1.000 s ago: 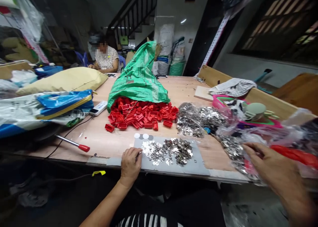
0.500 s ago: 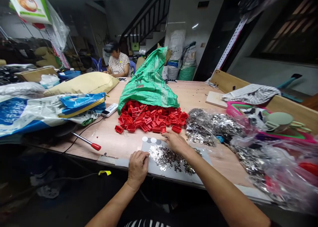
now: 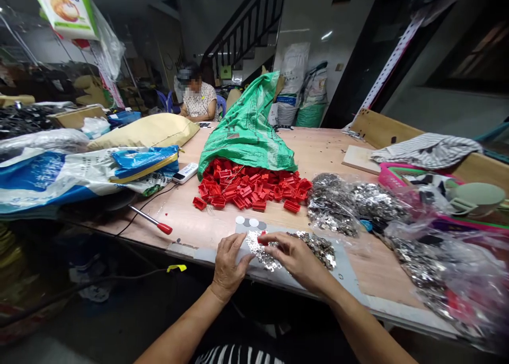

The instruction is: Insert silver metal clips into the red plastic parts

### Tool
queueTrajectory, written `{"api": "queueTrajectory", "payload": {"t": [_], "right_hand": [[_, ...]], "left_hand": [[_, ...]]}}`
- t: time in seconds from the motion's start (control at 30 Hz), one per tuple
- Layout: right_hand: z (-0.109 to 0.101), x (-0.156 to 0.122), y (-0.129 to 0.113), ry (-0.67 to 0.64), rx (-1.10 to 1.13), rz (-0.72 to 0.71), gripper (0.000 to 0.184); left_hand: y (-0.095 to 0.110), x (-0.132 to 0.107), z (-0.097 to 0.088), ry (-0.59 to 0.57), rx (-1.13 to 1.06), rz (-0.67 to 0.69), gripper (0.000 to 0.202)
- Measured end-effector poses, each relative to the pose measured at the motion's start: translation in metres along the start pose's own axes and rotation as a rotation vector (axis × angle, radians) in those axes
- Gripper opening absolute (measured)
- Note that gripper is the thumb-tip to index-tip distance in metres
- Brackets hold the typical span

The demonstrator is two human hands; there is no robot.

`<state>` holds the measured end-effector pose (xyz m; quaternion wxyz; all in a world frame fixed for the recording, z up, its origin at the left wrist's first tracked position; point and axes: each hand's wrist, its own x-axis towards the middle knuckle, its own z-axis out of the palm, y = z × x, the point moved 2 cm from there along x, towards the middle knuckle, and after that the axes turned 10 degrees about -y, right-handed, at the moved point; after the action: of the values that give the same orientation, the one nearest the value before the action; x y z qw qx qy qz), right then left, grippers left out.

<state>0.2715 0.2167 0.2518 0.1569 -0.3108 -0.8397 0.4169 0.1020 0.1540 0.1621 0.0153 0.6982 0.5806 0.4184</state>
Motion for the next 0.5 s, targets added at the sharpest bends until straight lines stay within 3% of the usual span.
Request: {"api": "queueTrajectory", "payload": {"t": [0.13, 0.23, 0.33, 0.5], "right_hand": [[0.037, -0.035, -0.024, -0.044, 0.164, -0.023, 0.025], [0.051, -0.052, -0.027, -0.054, 0.227, -0.002, 0.026], [0.047, -0.065, -0.012, -0.015, 0.178, 0.091, 0.029], [0.018, -0.079, 0.029, 0.307, -0.296, 0.295, 0.019]], "left_hand": [[0.018, -0.016, -0.007, -0.085, -0.134, 0.120, 0.038], [0.030, -0.028, -0.011, -0.166, -0.259, 0.103, 0.027], [0.036, -0.035, -0.016, -0.222, -0.375, -0.003, 0.025], [0.037, -0.041, -0.018, -0.274, -0.542, -0.249, 0.028]]}}
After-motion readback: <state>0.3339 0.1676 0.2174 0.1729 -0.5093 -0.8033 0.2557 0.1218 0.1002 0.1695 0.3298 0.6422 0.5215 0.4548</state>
